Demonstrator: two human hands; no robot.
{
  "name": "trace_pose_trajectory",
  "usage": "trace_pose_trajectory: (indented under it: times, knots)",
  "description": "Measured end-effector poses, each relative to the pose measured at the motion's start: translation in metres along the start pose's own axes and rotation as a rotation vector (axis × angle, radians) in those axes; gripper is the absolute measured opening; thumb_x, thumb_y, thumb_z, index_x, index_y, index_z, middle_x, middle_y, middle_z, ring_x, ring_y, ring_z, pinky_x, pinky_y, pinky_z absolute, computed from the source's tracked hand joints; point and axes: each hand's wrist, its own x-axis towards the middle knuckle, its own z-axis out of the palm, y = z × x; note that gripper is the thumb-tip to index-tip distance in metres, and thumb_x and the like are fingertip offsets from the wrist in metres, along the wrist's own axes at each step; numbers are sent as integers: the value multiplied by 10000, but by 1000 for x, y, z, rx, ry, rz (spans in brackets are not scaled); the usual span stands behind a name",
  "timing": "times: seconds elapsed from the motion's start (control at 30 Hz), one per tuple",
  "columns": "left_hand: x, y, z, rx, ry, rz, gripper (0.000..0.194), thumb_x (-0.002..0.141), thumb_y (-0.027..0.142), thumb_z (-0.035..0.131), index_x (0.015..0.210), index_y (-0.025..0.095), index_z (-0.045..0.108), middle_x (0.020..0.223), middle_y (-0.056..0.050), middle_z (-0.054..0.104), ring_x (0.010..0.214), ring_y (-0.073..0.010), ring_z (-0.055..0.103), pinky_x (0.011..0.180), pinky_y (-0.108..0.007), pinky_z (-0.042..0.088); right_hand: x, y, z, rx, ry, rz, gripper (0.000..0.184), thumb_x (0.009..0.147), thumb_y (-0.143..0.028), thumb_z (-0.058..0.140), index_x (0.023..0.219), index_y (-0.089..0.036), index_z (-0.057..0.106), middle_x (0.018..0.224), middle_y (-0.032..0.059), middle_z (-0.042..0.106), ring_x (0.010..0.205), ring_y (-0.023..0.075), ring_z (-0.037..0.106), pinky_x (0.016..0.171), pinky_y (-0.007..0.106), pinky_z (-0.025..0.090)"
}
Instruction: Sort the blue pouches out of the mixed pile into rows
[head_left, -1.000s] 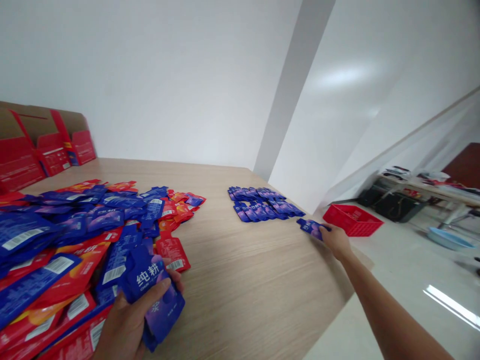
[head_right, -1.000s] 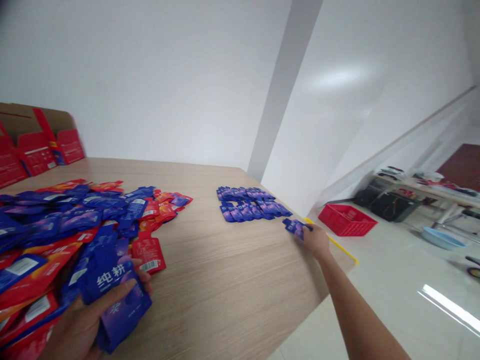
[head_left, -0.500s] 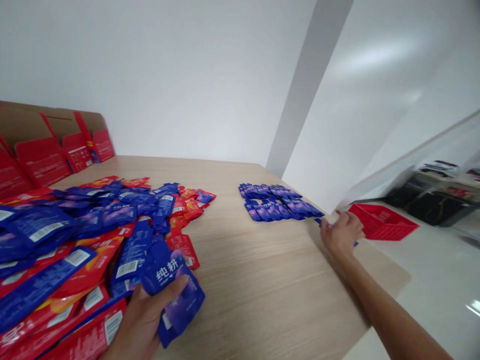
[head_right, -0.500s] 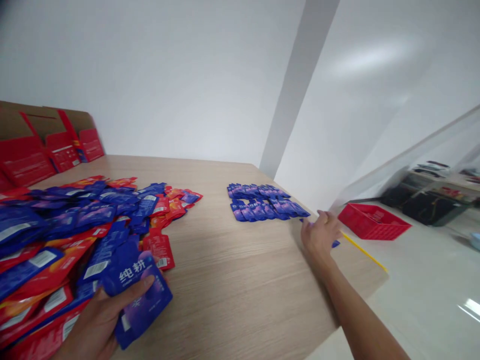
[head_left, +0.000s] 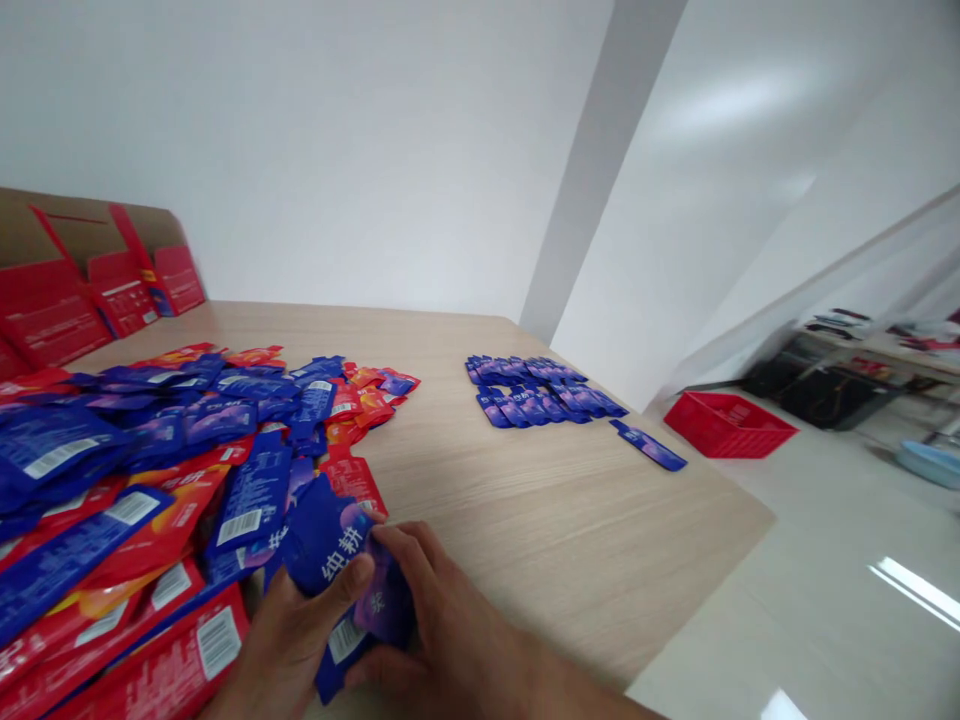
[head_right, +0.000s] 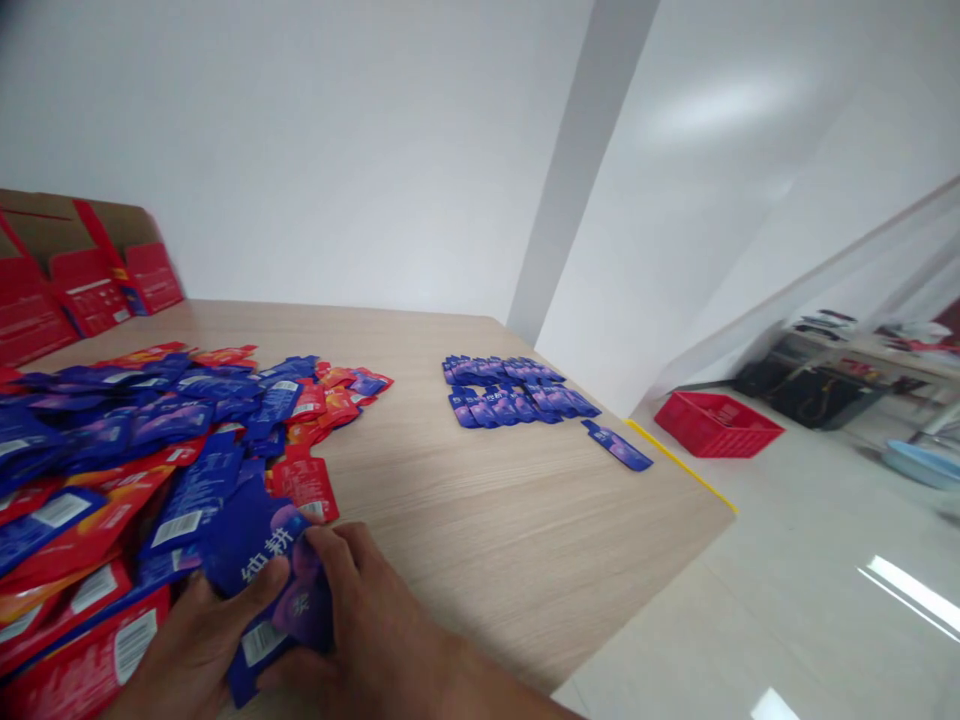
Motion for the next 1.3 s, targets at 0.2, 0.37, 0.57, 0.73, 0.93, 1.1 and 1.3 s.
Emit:
trace_pose_trajectory:
  times: [0.2,0.37,0.57,0.73,0.93,1.1,1.3]
  knots:
    - [4,-2,0,-85,-91,-76,835,361,274,1118,1113,293,758,954,-33,849,1040,-409,806,762,-408,689,-42,13,-28,-95,176,138,799,1042,-327,630,1738,-361,239,1558,131,453,1350,261,574,1177,459,511]
    - [11,-5,-1,-54,-138,-85,932,380,336,1123,1205,245,699,932,-56,836,882,-400,820,623,-391,666,-80,81,-155,-703,533,276,619,1074,-409,505,1669,-251,438,1391,196,526,1273,353,552,1176,618,450]
    - [19,-13,-6,-24,-144,-91,802,500,464,1096,1125,229,652,847,-47,812,882,-380,826,679,-407,680,-118,155,-253,-1173,580,803,589,1063,-399,458,1619,-215,518,1406,283,597,1262,474,568,980,713,502]
    - [16,-11,-4,-31,-137,-95,805,466,442,1106,1100,230,658,866,-37,804,859,-369,817,619,-390,662,-126,171,-259,-1186,582,870,721,1031,-730,396,1616,-331,530,1721,200,376,1559,539,310,1155,828,281]
    - [-1,2,15,3,-64,-69,802,459,572,1079,1085,215,729,777,-13,782,687,-232,756,627,-305,630,-121,192,-283,-1018,520,1076,775,1046,-740,251,1650,-319,495,1730,203,379,1573,507,359,1193,771,308]
    - [-3,4,20,30,-50,-84,838,414,565,1089,1098,206,762,762,-37,796,710,-246,761,632,-293,620,-112,196,-285,-1005,539,1113,787,1044,-725,259,1654,-282,486,1709,216,413,1568,492,381,1211,737,306]
    - [-2,8,22,12,-43,-96,840,388,570,1090,1063,191,764,750,-38,788,653,-251,765,605,-304,624,-99,182,-279,-990,610,1153,776,1062,-662,276,1656,-200,464,1739,256,351,1605,538,279,1194,830,220]
